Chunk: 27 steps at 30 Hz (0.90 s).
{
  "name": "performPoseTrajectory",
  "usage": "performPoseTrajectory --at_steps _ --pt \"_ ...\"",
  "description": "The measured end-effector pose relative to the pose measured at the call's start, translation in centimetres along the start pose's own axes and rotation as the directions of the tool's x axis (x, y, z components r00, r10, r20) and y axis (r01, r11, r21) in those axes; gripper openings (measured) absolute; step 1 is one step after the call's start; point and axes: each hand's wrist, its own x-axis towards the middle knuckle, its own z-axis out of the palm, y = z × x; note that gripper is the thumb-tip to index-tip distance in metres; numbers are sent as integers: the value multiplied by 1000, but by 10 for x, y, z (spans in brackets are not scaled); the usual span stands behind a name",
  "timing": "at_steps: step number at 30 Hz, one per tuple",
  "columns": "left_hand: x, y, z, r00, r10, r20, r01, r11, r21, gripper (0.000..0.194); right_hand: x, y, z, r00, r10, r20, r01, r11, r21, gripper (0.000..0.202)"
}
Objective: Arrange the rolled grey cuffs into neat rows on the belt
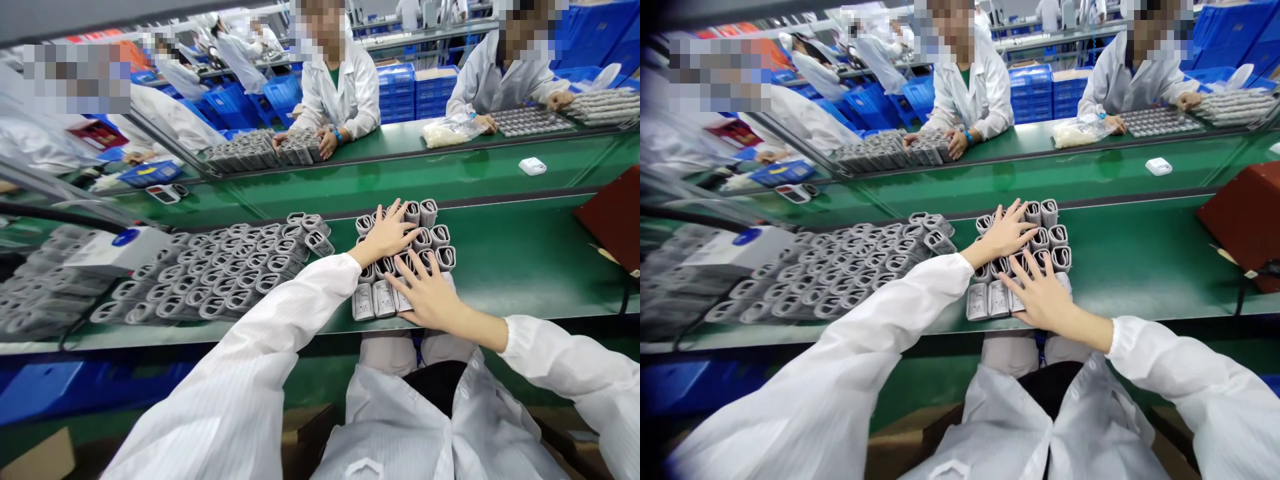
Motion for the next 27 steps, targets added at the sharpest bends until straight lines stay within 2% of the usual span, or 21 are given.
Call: performPoseTrajectory --at_steps 4,8,14,16,18,20,23,25,27 --pt "-20 14 -1 993 101 -56 -98 994 57 57 -23 -18 1 1000 -10 23 10 1000 -11 100" --pt "-38 23 2 986 167 -30 -165 985 56 67 -41 -32 -5 998 -18 55 18 1000 11 102" --pt "-47 20 28 981 158 113 -160 987 10 68 -56 -42 -11 996 -25 83 23 999 29 93" --pt "-47 17 33 976 190 106 -193 981 15 72 -59 -43 -11 996 -32 80 28 998 53 94" --pt "-41 10 32 976 213 41 -214 977 18 74 -59 -40 -11 996 -40 84 34 997 75 96" --pt "-28 0 26 986 156 -53 -156 988 17 80 -57 -37 -12 995 -36 96 27 995 91 99" --pt "-3 -19 17 984 -61 -166 65 998 16 90 -50 -31 -12 991 -10 133 -5 994 111 100" --pt "10 -30 15 972 -167 -167 171 985 8 89 -47 -30 -13 988 -7 157 -12 993 120 100" --pt "16 -37 16 968 -202 -146 205 979 3 83 -46 -30 -14 986 -20 164 1 993 114 98"
